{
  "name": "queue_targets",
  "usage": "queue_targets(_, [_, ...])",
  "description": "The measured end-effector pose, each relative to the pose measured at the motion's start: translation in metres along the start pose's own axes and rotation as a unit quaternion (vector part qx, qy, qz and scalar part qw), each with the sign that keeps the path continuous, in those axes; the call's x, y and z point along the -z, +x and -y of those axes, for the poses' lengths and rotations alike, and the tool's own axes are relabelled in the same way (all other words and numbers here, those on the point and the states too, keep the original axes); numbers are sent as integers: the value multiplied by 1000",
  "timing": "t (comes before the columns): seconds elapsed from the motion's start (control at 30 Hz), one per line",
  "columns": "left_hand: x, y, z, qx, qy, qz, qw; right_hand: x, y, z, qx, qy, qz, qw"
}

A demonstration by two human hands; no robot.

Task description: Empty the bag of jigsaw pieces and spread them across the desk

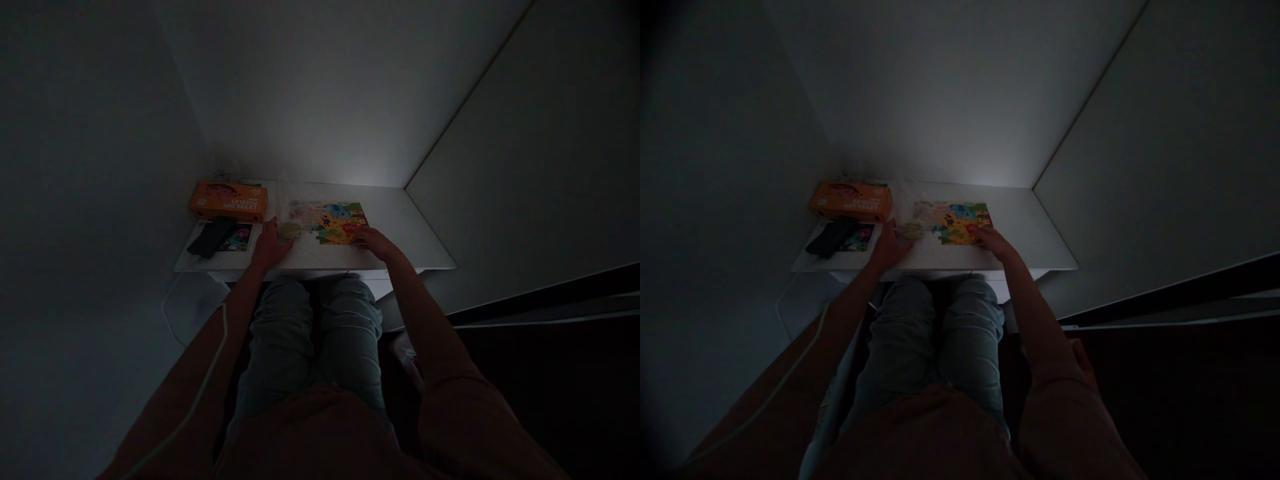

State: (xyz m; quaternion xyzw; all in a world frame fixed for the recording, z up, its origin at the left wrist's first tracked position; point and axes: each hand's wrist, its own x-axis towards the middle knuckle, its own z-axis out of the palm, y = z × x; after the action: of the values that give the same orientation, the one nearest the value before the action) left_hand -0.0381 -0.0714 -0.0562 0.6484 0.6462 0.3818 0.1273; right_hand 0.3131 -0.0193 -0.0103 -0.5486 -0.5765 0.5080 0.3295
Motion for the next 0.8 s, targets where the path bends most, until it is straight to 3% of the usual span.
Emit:
queue_targets(0.23, [-2, 0, 4, -22, -18, -1, 1000, 7, 1, 25, 90, 28, -64, 993])
queue_targets(0.37, [-3, 0, 5, -10, -24, 5, 1000, -16, 15, 62, 187, 39, -102, 976])
queue_targets(0.57, [-3, -1, 6, -13, -9, 0, 1000, -62, 36, 108, 340, -80, 18, 937])
queue_targets(0.67, [-2, -2, 5, -12, -14, 0, 1000, -56, 39, 96, 310, -68, -52, 947])
queue_targets(0.73, [-2, -2, 3, -10, -19, -1, 1000, -43, 39, 75, 247, -86, -104, 959])
queue_targets(0.8, [-2, -1, 3, -5, -24, -1, 1000, -32, 37, 49, 189, -135, -110, 966])
